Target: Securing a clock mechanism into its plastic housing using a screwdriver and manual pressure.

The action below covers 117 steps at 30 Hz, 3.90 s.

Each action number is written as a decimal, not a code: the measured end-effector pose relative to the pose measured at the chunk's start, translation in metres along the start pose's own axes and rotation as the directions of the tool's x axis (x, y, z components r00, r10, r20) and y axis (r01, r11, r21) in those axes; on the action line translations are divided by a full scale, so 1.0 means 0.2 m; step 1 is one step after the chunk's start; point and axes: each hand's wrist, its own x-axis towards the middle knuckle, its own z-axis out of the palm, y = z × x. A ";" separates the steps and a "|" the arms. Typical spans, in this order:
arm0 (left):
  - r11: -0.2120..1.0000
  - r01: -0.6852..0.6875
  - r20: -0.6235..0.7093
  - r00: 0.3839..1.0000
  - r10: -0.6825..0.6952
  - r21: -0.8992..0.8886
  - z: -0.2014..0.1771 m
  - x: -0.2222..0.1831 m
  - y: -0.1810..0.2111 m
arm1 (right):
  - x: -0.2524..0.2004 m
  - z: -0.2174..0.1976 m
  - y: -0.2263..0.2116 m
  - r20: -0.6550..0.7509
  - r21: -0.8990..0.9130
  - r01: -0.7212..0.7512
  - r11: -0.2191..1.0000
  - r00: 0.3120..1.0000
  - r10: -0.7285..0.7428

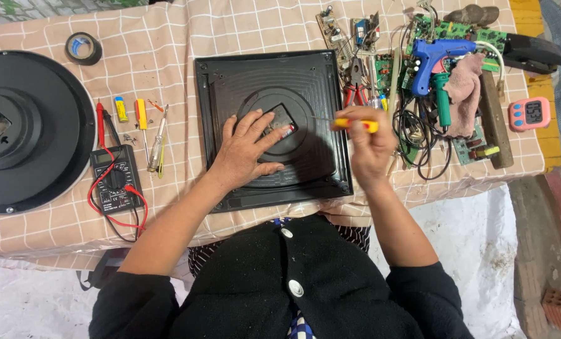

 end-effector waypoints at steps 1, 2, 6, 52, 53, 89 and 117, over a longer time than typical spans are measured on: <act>1.000 0.019 0.009 1.000 -0.019 0.004 0.01 0.00 -0.01 | 0.01 -0.06 -0.01 -0.046 -0.032 0.043 0.999 0.998 -0.045; 0.999 0.037 0.017 0.999 -0.037 0.006 0.02 0.00 -0.02 | 0.03 -0.13 -0.01 -0.091 -0.069 0.085 0.994 0.992 -0.091; 0.976 0.125 0.018 0.992 -0.123 -0.181 -0.09 0.01 -0.04 | 0.08 -0.31 -0.09 -0.108 -0.176 0.050 0.983 0.992 -0.070; 0.166 0.148 -0.067 0.516 -0.854 -0.975 -0.10 -0.22 -0.16 | -0.03 -0.30 -0.17 -0.001 -0.207 -0.377 0.903 0.923 0.385; 0.139 0.140 -0.051 0.499 -0.865 -0.980 -0.10 -0.20 -0.14 | -0.04 -0.33 -0.13 0.008 -0.127 -0.416 0.900 0.907 0.421; 0.725 0.196 -0.378 0.747 -0.546 -0.660 -0.37 0.42 0.32 | 0.42 0.11 -0.80 0.373 -0.094 -0.149 0.984 0.911 0.174; 0.395 -0.262 -0.468 0.610 -0.639 -0.881 -0.44 0.20 -0.05 | 0.37 -0.21 -0.51 0.152 0.120 -0.439 0.891 0.895 0.420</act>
